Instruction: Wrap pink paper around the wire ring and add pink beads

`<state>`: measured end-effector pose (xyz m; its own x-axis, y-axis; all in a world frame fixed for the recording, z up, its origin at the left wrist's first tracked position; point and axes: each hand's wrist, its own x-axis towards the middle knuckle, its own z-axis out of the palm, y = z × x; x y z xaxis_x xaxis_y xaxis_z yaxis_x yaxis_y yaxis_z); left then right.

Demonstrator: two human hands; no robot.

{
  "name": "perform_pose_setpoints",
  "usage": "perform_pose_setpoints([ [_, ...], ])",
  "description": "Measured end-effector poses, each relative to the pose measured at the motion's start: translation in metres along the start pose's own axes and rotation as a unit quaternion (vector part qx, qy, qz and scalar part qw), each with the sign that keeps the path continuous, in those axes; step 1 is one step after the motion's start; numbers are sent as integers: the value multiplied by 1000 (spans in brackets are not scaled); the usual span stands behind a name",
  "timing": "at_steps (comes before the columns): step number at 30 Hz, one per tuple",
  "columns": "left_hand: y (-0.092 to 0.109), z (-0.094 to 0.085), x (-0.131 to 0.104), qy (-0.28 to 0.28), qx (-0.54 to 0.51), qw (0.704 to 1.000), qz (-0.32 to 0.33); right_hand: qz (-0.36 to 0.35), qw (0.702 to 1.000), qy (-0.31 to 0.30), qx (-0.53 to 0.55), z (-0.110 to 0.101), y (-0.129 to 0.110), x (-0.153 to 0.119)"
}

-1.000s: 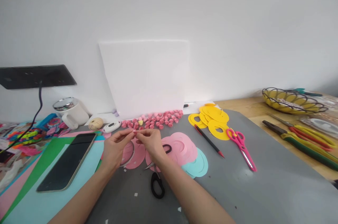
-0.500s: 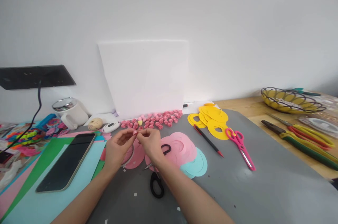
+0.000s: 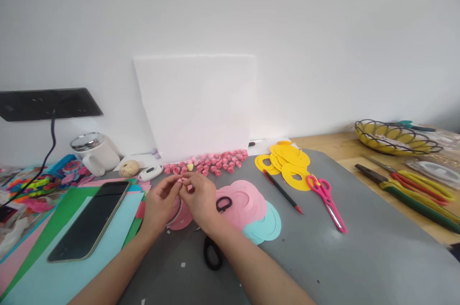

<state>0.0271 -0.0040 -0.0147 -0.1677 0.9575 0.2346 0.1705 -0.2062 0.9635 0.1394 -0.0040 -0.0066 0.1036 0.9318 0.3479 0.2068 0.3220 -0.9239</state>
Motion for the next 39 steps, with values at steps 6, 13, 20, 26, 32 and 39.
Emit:
perform_pose_setpoints([
  [6, 2, 4, -1, -38, -52, 998, -11, 138, 982, -22, 127, -4, 2, 7],
  [13, -4, 4, -1, -23, -30, 999, 17, 150, 982, -17, 117, -5, 2, 8],
  [20, -1, 1, 2, -21, -34, 999, -31, 100, 993, -22, 56, -5, 1, 5],
  [26, 0, 0, 3, -23, -80, 994, -67, 80, 997, -17, 15, -4, 1, 5],
  [32, -3, -2, 5, -24, -63, 995, -75, 56, 998, -13, -8, -3, 3, 4],
  [39, -1, -8, 11, 8, -86, 993, -77, 37, 997, -65, -21, -8, 9, 9],
])
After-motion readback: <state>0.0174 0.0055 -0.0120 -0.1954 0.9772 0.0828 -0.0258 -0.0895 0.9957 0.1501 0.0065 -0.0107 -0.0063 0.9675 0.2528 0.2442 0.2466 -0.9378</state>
